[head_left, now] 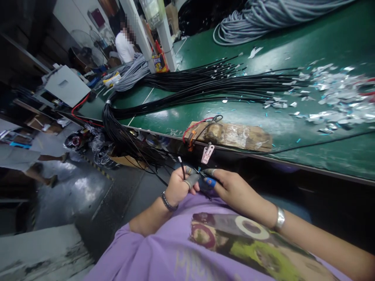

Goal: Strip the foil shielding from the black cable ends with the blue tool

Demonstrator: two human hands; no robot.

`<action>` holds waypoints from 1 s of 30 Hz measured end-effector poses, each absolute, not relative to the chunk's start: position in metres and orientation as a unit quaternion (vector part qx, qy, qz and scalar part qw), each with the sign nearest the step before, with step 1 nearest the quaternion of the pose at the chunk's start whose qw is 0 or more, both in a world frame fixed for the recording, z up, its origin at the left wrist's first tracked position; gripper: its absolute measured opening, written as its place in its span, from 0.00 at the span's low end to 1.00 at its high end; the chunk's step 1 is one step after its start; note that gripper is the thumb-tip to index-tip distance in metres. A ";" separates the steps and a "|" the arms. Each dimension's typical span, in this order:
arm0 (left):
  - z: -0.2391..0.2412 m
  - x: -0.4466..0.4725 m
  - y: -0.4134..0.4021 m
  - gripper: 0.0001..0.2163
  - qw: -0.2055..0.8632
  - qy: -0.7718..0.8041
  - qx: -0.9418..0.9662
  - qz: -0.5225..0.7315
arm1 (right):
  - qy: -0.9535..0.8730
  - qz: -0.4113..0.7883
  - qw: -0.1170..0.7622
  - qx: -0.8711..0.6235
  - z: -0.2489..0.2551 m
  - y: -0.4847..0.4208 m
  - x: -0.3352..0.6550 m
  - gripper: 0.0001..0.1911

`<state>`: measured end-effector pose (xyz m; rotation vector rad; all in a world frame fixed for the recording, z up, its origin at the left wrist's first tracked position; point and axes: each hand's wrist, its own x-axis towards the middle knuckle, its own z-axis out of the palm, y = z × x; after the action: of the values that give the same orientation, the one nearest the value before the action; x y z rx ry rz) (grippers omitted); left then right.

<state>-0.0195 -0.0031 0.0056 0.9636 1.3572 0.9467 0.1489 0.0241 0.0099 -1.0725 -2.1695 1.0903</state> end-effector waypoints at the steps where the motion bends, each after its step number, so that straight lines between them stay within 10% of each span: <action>1: 0.006 -0.019 -0.003 0.18 0.574 0.582 0.412 0.404 | -0.792 0.401 0.242 -0.392 0.010 0.024 0.149 0.10; 30: -0.004 -0.020 -0.006 0.08 0.475 0.608 0.499 0.394 | -0.779 0.431 0.237 -0.388 0.005 0.028 0.149 0.13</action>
<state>-0.0195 -0.0063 -0.0045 1.2207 1.4871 0.9644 0.1492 0.0281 0.0054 -1.0620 -2.1359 1.1825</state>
